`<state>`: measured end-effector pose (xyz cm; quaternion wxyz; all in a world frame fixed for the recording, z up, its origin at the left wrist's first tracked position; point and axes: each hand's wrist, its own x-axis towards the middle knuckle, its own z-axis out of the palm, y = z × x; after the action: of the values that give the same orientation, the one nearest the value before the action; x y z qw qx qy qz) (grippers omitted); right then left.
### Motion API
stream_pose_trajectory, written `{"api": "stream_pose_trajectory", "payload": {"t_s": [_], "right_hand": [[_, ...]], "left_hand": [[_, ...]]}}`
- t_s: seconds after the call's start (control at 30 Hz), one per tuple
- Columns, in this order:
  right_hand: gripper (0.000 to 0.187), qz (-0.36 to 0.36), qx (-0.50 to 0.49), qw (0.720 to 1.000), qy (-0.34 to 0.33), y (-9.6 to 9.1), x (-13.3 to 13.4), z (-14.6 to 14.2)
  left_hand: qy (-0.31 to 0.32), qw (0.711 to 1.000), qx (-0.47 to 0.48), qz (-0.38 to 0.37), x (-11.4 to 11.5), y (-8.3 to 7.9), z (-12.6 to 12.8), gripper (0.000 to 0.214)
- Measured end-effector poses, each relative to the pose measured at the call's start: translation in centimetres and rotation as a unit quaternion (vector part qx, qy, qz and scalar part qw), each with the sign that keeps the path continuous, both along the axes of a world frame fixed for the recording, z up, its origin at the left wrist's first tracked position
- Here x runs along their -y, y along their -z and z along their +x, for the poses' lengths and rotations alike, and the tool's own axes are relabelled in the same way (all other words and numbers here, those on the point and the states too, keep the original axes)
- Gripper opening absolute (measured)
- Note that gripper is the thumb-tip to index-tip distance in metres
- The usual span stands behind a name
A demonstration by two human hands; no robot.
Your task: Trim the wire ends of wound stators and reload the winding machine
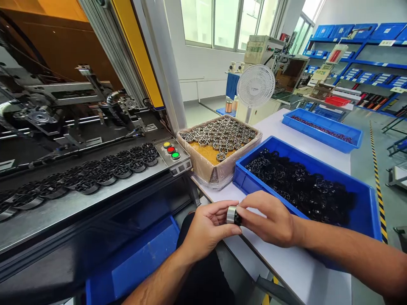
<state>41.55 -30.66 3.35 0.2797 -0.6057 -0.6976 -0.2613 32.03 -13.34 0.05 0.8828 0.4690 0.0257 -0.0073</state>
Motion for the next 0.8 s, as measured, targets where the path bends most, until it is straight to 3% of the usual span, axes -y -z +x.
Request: {"api": "stream_pose_trajectory", "payload": {"t_s": [0.1, 0.23, 0.4, 0.47, 0.5, 0.6, 0.63, 0.7, 0.8], "right_hand": [[0.025, -0.009, 0.018, 1.0, -0.002, 0.0, -0.1, 0.3], [0.029, -0.02, -0.085, 0.996, 0.031, 0.3, -0.2, 0.3], [0.032, -0.025, -0.182, 0.983, 0.025, 1.0, -0.5, 0.5], [0.04, -0.053, -0.237, 0.97, 0.028, 1.3, -0.2, 2.3], [0.041, -0.06, -0.261, 0.962, 0.061, 1.5, 0.1, 3.8], [0.03, -0.023, -0.28, 0.927, 0.248, 2.7, 1.4, 9.6], [0.029, -0.015, -0.275, 0.92, 0.28, 3.3, 1.9, 11.4], [0.027, -0.025, -0.262, 0.913, 0.311, 4.8, 2.8, 14.3], [0.026, -0.067, -0.245, 0.914, 0.317, 7.2, 3.4, 15.9]], "left_hand": [[0.006, 1.0, 0.016, 0.017, 0.0, 0.4, 0.0, 0.051], [-0.002, 0.995, 0.066, 0.074, 0.4, 0.4, -0.5, 0.038], [-0.01, 0.983, 0.093, 0.16, 1.2, 0.5, -1.4, 0.038], [-0.015, 0.981, 0.075, 0.177, 1.3, 0.5, -1.4, 0.039], [-0.023, 0.98, 0.069, 0.185, 1.3, 0.5, -1.3, 0.039], [-0.05, 0.975, 0.06, 0.209, 0.7, 0.4, -0.8, 0.04], [-0.057, 0.974, 0.05, 0.212, 0.4, 0.4, -0.6, 0.041], [-0.061, 0.976, 0.02, 0.206, -0.2, 0.4, -0.2, 0.041], [-0.077, 0.978, 0.004, 0.194, -0.7, 0.5, 0.0, 0.043]]}}
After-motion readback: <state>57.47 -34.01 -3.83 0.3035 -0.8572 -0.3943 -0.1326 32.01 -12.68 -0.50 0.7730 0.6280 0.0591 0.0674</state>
